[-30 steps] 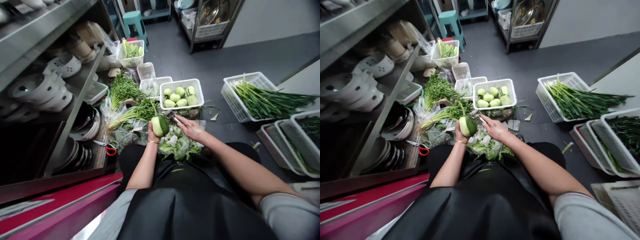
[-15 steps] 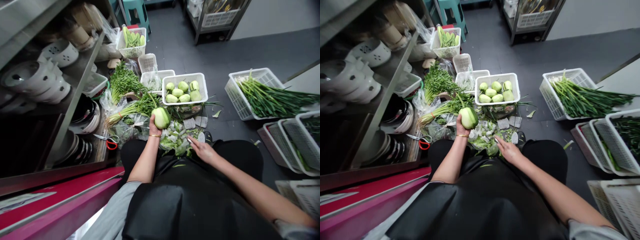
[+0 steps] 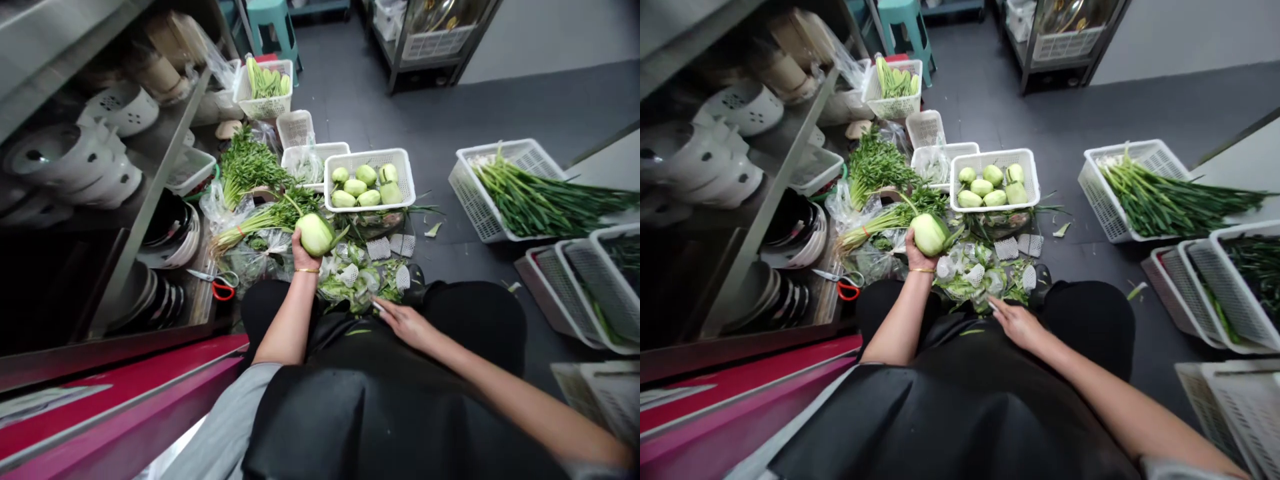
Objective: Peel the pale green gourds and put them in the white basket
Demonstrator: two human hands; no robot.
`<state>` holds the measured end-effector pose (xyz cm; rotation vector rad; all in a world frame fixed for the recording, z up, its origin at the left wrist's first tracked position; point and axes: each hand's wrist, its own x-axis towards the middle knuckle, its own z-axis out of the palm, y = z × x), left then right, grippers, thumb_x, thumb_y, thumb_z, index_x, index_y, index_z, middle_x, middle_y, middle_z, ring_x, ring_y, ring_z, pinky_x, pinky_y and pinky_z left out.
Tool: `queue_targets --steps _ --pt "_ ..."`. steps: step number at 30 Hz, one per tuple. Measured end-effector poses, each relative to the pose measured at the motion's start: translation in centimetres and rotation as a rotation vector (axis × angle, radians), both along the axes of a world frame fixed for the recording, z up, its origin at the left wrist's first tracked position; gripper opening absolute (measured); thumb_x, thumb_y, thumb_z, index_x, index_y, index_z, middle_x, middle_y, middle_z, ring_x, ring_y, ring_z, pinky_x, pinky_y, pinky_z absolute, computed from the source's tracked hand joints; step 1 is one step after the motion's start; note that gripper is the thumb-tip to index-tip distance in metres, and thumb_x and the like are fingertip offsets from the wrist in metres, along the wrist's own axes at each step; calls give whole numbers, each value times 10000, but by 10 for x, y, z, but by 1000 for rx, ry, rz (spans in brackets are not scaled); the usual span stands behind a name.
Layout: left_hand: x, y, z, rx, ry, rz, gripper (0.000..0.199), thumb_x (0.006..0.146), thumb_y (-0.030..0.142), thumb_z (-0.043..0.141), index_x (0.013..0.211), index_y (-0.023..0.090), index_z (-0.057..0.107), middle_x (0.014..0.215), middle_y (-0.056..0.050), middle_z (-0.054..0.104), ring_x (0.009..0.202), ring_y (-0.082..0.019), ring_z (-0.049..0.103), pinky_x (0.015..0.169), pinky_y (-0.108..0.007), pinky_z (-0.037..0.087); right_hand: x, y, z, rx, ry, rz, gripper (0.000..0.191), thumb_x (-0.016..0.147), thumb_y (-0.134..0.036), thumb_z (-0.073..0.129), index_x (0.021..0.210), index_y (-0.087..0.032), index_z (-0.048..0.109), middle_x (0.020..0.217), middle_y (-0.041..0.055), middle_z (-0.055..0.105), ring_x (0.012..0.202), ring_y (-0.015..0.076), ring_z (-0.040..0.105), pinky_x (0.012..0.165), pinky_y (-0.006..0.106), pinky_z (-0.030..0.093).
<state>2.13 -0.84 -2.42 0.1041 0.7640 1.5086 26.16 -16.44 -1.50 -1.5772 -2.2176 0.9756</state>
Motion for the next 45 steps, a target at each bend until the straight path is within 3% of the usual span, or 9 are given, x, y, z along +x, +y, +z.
queue_targets --steps 7,14,18,22,28,31,35,40,45 --pt "15 -8 15 -59 -59 0 496 787 553 528 1093 177 635 936 -66 691 826 -205 654 758 -339 531 -58 97 71 214 70 -25 501 962 -319 367 1454 -225 369 1349 61 551 1115 240 610 966 363 480" --pt "0 0 9 -19 -40 -4 558 747 596 517 1164 233 596 1091 -74 662 1000 -259 628 842 -433 513 -20 28 9 39 -46 -19 461 932 -256 427 1390 -228 474 1121 83 694 885 237 703 782 341 562" --pt "2 -3 9 87 18 -47 552 700 555 590 1125 203 620 1061 -93 669 975 -265 636 853 -424 515 -21 79 54 187 79 -32 482 957 -314 375 1420 -191 430 1351 71 544 1153 226 583 983 335 469" --pt "10 -8 7 179 64 -70 507 669 474 644 1077 173 645 1030 -100 681 937 -258 647 862 -397 518 -60 129 95 257 78 24 481 954 -298 388 1427 -219 416 1354 41 547 1154 225 584 995 351 462" --pt "0 -2 6 39 103 52 544 683 540 619 1103 193 626 1049 -97 677 1036 -278 622 859 -413 516 -34 30 20 -50 -31 59 458 931 -290 425 1384 -255 485 1006 74 731 859 259 705 761 370 573" --pt "-4 -1 8 85 37 41 629 706 678 537 1135 224 609 1101 -99 659 1092 -287 592 876 -455 500 -2 4 0 -80 3 54 434 930 -257 396 1339 -243 538 1117 92 695 958 260 683 795 353 576" --pt "-1 -9 -3 44 -56 -78 651 692 704 564 1136 229 600 1117 -98 648 1079 -294 592 897 -507 477 -1 52 29 67 80 -9 449 935 -288 381 1359 -219 511 1297 77 592 1163 239 576 980 352 490" --pt "10 -17 -14 52 -34 -204 598 683 585 642 1116 174 609 1086 -115 658 1099 -303 589 939 -480 462 -44 129 75 242 73 -10 457 924 -268 398 1362 -190 500 1330 55 569 1181 220 565 1037 373 439" --pt "16 -13 -12 117 31 -167 427 658 446 679 980 168 645 940 -83 701 1017 -280 640 933 -416 479 -57 107 67 211 104 -42 489 943 -276 382 1425 -202 419 1345 65 555 1166 222 575 1009 346 456"
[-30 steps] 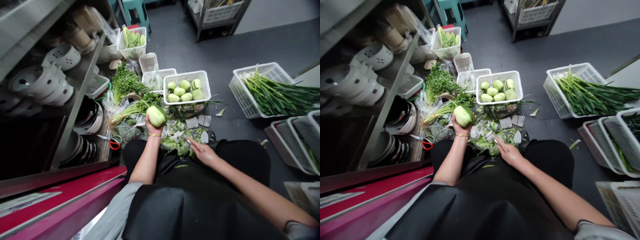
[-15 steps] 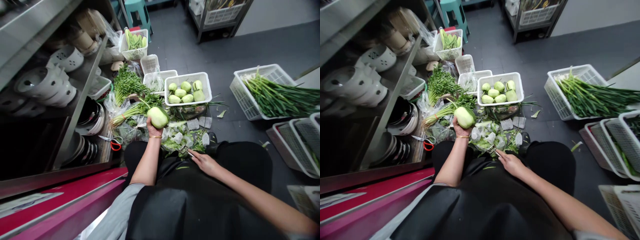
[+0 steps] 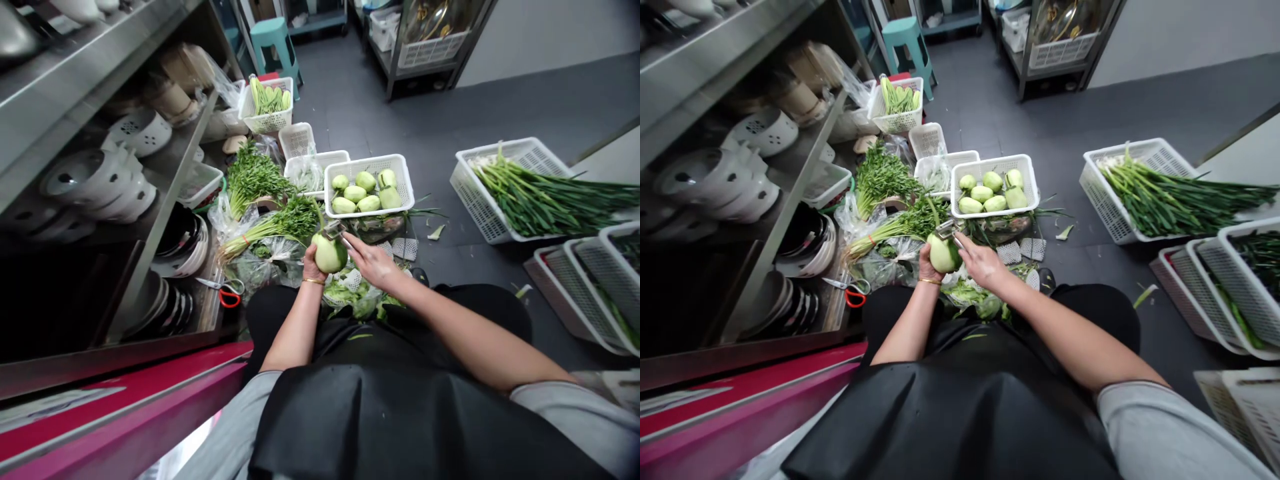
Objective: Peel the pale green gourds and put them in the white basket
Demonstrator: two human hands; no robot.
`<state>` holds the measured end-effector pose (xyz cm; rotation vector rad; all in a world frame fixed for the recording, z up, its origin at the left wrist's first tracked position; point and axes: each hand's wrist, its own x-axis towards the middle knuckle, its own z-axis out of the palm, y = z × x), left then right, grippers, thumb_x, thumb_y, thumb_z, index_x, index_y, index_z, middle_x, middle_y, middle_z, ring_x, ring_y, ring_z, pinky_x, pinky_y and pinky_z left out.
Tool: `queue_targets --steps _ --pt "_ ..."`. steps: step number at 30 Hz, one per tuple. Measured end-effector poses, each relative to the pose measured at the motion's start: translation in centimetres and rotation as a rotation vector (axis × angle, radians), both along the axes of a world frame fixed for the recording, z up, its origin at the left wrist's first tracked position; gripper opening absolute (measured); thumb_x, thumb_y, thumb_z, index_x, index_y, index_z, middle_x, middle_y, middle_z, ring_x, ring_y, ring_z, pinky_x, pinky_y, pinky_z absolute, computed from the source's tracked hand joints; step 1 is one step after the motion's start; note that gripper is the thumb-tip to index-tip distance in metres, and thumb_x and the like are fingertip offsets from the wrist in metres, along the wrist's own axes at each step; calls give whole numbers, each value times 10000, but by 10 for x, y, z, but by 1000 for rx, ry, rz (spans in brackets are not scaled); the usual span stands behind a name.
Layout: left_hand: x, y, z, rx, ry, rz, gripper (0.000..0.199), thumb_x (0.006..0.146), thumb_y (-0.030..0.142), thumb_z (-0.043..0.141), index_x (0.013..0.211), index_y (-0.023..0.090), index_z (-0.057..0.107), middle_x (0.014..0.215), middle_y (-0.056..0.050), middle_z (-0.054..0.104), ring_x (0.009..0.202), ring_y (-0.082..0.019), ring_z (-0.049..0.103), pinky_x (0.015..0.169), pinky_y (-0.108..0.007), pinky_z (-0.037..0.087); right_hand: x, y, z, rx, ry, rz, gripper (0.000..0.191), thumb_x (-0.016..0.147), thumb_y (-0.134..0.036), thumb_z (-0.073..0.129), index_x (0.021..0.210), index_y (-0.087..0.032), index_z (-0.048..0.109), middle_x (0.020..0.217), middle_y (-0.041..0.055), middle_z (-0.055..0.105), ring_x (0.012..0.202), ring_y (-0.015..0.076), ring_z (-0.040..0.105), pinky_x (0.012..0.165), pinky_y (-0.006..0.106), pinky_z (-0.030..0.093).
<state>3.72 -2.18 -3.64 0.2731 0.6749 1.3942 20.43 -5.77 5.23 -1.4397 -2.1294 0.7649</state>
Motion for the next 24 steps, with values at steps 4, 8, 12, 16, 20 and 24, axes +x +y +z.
queue_targets --steps 4,8,12,16,20,24 --pt "16 0 -14 -120 7 -80 359 655 416 698 890 149 646 791 -69 702 902 -262 676 895 -402 500 19 -47 -24 -63 79 -129 539 961 -327 346 1482 -196 302 1416 79 475 1257 221 490 1058 368 407" --pt "34 -8 -19 -118 -46 -219 532 657 574 676 971 146 636 898 -113 708 1005 -300 647 888 -423 503 31 -42 -24 -101 49 -142 546 946 -308 342 1472 -162 322 1423 94 466 1260 222 488 1068 373 399" --pt "25 -7 -13 33 80 -215 599 529 425 789 1032 163 598 974 -100 692 1027 -308 631 888 -420 503 35 -8 4 -94 -53 -41 512 938 -278 368 1439 -177 388 1374 80 525 1220 229 531 1038 379 436" --pt "7 -1 -11 192 185 -160 640 528 380 781 1098 181 571 987 -79 671 983 -290 636 862 -407 510 32 4 24 -97 -108 36 486 934 -263 388 1412 -191 433 1335 65 563 1193 230 554 1030 377 442" --pt "3 2 -14 239 236 -129 620 531 381 778 1087 191 581 995 -76 659 934 -268 640 831 -381 514 43 -43 2 -139 -39 10 503 956 -281 351 1452 -196 369 1385 68 509 1189 229 555 1025 385 445" --pt "4 3 -16 217 248 -122 641 538 446 764 1101 199 582 1009 -86 656 980 -285 627 844 -388 504 74 -93 -13 -311 -86 55 467 951 -319 376 1406 -245 451 1262 48 617 1080 232 629 926 374 525"
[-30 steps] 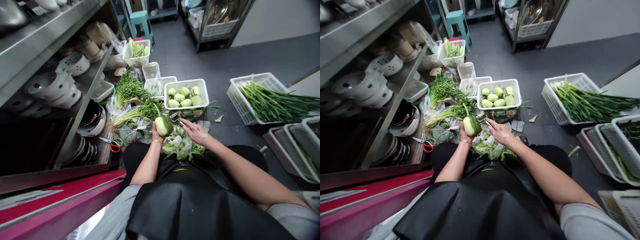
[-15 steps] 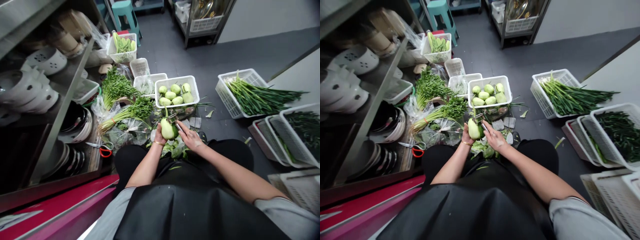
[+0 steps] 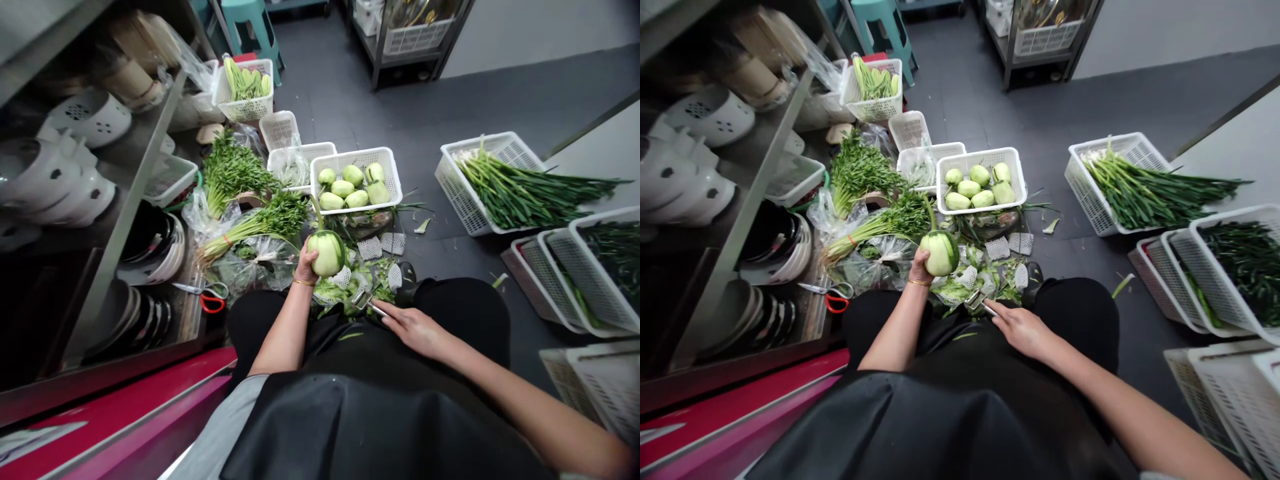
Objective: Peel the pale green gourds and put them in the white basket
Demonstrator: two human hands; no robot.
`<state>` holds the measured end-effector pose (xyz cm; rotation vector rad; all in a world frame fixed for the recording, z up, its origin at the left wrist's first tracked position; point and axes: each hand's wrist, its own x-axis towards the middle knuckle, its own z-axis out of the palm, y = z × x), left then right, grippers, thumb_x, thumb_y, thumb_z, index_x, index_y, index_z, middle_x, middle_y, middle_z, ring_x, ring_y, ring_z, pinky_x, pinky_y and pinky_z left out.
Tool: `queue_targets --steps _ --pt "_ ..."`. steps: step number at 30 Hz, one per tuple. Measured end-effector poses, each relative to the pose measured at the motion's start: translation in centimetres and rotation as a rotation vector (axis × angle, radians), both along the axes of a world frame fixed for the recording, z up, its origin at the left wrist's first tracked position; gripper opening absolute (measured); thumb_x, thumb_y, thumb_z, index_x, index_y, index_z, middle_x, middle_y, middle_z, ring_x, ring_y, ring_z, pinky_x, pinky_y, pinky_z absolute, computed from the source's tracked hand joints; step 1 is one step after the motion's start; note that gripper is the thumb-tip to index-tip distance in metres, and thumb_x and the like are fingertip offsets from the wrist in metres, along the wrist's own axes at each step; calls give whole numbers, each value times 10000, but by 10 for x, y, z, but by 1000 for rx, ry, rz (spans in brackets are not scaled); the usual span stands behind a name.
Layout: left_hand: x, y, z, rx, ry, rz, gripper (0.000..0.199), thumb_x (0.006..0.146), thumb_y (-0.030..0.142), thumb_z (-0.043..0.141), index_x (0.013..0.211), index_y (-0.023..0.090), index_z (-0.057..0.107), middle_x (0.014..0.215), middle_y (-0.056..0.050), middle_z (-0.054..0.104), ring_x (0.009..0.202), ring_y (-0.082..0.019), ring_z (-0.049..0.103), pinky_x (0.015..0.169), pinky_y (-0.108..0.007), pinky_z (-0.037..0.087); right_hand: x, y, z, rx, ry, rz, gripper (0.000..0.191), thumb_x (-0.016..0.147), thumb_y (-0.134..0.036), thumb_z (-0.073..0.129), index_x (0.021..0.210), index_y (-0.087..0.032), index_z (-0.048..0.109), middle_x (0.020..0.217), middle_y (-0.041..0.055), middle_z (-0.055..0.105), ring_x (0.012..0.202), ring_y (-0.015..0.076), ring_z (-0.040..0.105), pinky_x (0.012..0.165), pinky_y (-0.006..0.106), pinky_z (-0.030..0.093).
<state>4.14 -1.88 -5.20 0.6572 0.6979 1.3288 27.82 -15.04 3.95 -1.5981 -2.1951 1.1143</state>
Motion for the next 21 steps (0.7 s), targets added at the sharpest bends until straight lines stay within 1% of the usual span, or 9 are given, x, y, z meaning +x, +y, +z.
queue_targets --steps 2,5,7,9,12,14,18,20,21 --pt "1 1 3 45 26 -18 663 526 432 776 1117 201 584 1039 -87 649 993 -286 621 845 -380 500 6 8 12 45 -2 -38 473 955 -329 367 1415 -243 439 1309 45 581 1141 230 590 968 376 498" --pt "2 0 10 121 93 -81 695 501 396 801 1133 192 594 1044 -84 647 971 -278 624 835 -364 496 -7 49 39 194 45 -50 489 957 -315 362 1437 -228 401 1378 39 518 1220 223 525 1045 371 429" --pt "3 -1 13 147 120 -97 712 502 413 801 1145 191 593 1035 -85 651 968 -282 626 837 -369 493 -18 66 45 245 53 -39 489 952 -298 370 1433 -215 408 1372 46 524 1215 229 529 1047 372 428" --pt "6 -3 12 151 136 -106 722 494 427 800 1144 185 597 1038 -91 654 984 -293 622 844 -375 491 -21 60 37 242 43 -58 491 956 -297 364 1437 -208 399 1375 56 519 1208 230 534 1032 370 444" --pt "13 -7 5 78 103 -149 702 484 412 792 1118 173 608 1046 -99 658 1019 -304 611 856 -381 492 -9 29 17 188 32 -79 483 961 -312 357 1431 -215 404 1360 53 534 1187 207 552 1007 343 467" --pt "20 -10 1 -19 26 -143 655 508 422 765 1095 178 608 1020 -93 667 1013 -301 618 857 -396 497 -1 22 16 180 33 -91 472 957 -310 361 1414 -212 431 1348 49 546 1190 197 549 1015 334 459" --pt "30 -10 10 -155 -94 -91 585 527 411 736 1050 179 615 948 -82 686 963 -294 643 846 -410 509 -13 59 34 245 40 -132 479 945 -292 374 1409 -190 442 1382 50 513 1246 211 498 1071 349 401" --pt "31 -7 17 -180 -131 -64 581 527 397 731 1053 178 621 938 -82 693 945 -291 650 841 -406 513 -26 69 30 261 58 -141 495 941 -280 377 1425 -186 419 1396 59 497 1243 218 502 1078 353 391" --pt "31 -4 19 -192 -147 -36 579 536 401 722 1061 178 623 942 -84 697 938 -286 653 839 -401 515 -30 64 22 254 66 -145 505 943 -280 374 1440 -192 395 1404 62 488 1234 222 512 1074 359 395"
